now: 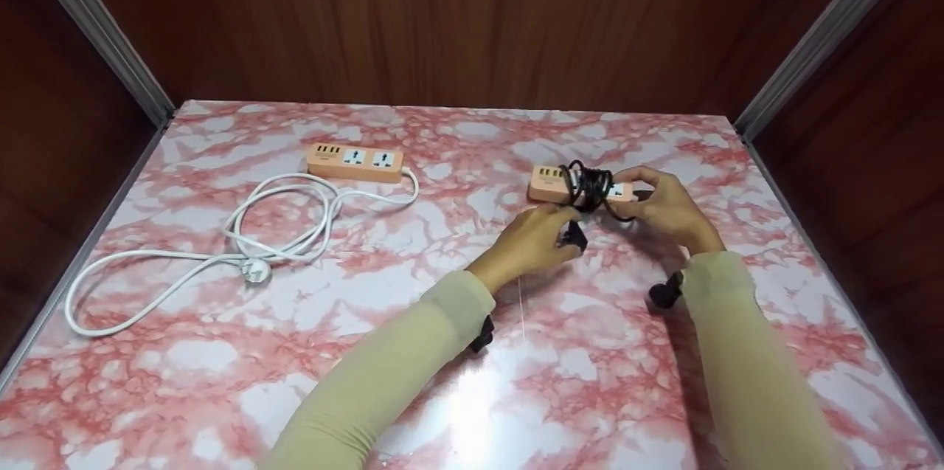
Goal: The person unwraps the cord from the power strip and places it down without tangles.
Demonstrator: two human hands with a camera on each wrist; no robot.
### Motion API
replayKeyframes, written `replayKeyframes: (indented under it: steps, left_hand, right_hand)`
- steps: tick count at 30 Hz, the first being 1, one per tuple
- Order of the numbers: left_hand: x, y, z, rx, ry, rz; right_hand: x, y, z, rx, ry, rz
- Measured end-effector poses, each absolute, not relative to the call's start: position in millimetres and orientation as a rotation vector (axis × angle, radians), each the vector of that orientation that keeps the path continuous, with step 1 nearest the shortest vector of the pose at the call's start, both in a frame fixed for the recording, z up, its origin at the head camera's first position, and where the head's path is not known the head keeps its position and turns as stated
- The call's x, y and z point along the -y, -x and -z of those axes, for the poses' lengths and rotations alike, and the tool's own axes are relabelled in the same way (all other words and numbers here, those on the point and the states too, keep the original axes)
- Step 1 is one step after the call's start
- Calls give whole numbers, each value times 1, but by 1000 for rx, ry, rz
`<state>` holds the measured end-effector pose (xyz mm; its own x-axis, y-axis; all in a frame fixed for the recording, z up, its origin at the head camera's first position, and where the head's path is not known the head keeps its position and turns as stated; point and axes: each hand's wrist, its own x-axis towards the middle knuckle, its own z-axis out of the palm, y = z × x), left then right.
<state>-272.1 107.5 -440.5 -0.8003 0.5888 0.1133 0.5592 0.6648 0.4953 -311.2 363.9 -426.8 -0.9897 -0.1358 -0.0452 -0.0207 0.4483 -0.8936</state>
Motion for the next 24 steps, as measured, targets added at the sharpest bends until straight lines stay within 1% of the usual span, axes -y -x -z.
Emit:
replayKeyframes:
  steps: [14,24]
  left_hand:
    - [-117,269,445,-2922,-1028,-479]
    - [-114,271,447,-2961,-876,-543]
  right_hand:
    - [-349,304,425,-2539,258,1581]
    - [-347,313,444,-2653,372,1543]
